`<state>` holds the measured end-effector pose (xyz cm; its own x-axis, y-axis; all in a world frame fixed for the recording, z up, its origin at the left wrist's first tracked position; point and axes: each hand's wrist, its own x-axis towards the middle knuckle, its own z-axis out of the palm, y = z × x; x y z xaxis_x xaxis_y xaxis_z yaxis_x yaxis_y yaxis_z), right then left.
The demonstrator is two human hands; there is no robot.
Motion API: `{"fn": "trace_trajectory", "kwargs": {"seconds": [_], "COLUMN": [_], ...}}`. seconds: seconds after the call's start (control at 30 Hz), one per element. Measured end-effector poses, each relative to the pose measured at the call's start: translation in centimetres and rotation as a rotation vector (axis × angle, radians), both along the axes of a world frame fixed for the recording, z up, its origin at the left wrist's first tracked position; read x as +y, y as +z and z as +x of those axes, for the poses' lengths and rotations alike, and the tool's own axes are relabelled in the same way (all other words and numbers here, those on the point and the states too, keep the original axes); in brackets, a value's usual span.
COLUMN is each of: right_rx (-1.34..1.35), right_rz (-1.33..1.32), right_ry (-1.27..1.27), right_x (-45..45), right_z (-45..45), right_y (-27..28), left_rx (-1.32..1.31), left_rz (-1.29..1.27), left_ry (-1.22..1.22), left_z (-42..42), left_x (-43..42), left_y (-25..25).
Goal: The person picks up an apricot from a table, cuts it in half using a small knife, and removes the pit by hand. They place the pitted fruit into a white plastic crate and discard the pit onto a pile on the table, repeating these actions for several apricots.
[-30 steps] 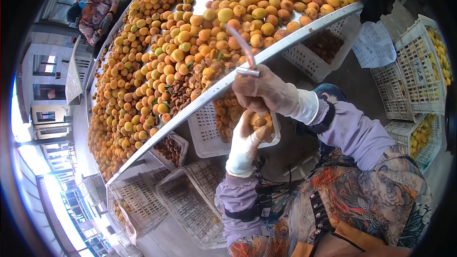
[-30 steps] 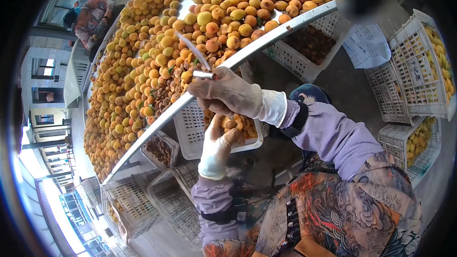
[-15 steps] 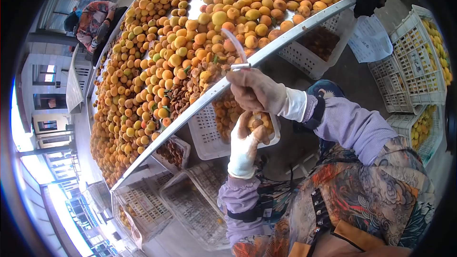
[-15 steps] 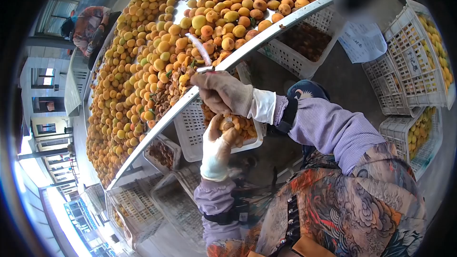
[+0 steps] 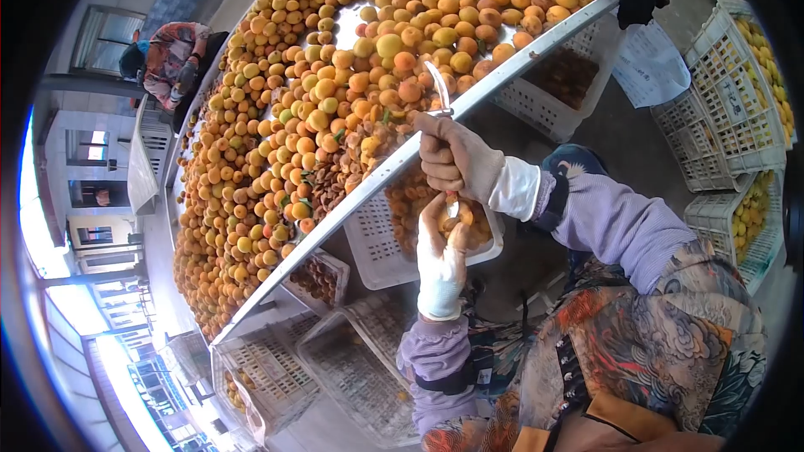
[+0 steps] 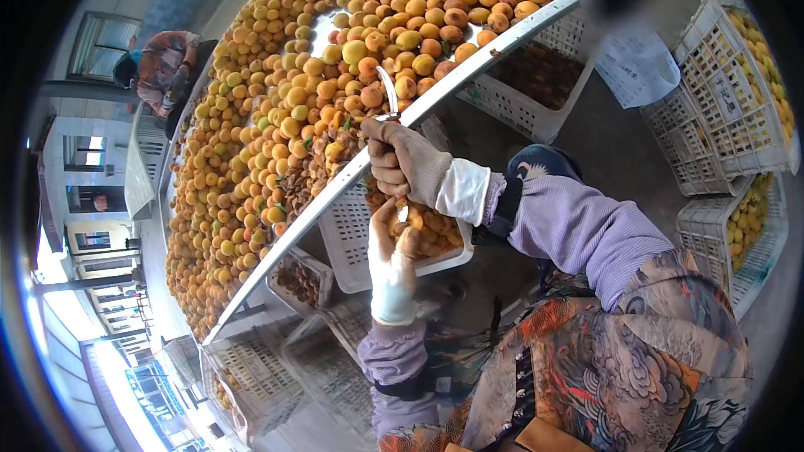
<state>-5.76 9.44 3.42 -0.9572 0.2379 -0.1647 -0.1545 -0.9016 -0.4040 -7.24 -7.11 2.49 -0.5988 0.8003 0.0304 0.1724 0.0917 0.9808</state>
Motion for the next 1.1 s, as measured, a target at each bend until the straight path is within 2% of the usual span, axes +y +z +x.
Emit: {"fn": "trace_trajectory", "kwargs": {"seconds": [0.17, 0.27, 0.33, 0.37, 0.47, 0.53, 0.67, 0.7, 0.83, 0.87, 0.93, 0.97, 1.03, 1.1], "right_rx": [-0.023, -0.07, -0.061, -0.062, -0.033, -0.04, -0.062, -0.058, -0.088, -0.086, -0.096, -0.088, -0.094, -0.104], "right_rz": [0.152, 0.103, 0.078, 0.054, 0.018, 0.029, 0.026, 0.019, 0.035, 0.033, -0.003, -0.02, -0.026, -0.036], "right_ry": [-0.073, -0.182, -0.227, -0.269, -0.318, -0.326, -0.301, -0.275, -0.176, -0.174, -0.147, -0.152, -0.14, -0.123], "right_x": [-0.5, -0.3, 0.5, 0.9, 1.5, 1.7, 2.4, 2.7, 3.1, 3.1, 3.3, 3.4, 3.7, 3.7], "right_z": [0.6, 0.2, 0.2, 0.2, 0.4, 0.7, 1.4, 1.5, 1.8, 1.9, 2.1, 2.3, 2.5, 2.6], "right_y": [1.4, 1.6, 1.9, 2.1, 2.4, 2.6, 3.5, 3.2, 2.9, 3.0, 3.3, 3.4, 3.4, 3.3], "left_rx": [0.066, -0.005, -0.165, 0.022, 0.022, -0.152, -0.072, -0.066, 0.231, 0.174, 0.368, 0.372, 0.29, 0.297], "left_rz": [-0.049, -0.008, -0.038, 0.016, 0.045, 0.053, 0.026, 0.011, -0.192, -0.315, -0.19, -0.192, -0.373, -0.364], "left_ry": [0.029, 0.082, 0.177, 0.236, 0.296, 0.396, 0.356, 0.409, 0.442, 0.451, 0.484, 0.483, 0.405, 0.434], "left_z": [0.3, 0.2, 0.0, -0.5, -2.2, -2.9, -7.5, -8.1, -12.7, -13.6, -16.8, -16.9, -16.8, -17.1], "left_x": [0.4, 0.9, 1.2, 1.7, 2.1, 3.4, 4.8, 5.2, 6.1, 6.1, 5.1, 4.8, 4.1, 4.0], "left_y": [0.0, -0.2, 0.1, -0.3, -0.1, 2.8, 4.8, 5.2, 5.3, 5.9, 3.2, 3.6, 4.1, 3.8]}}
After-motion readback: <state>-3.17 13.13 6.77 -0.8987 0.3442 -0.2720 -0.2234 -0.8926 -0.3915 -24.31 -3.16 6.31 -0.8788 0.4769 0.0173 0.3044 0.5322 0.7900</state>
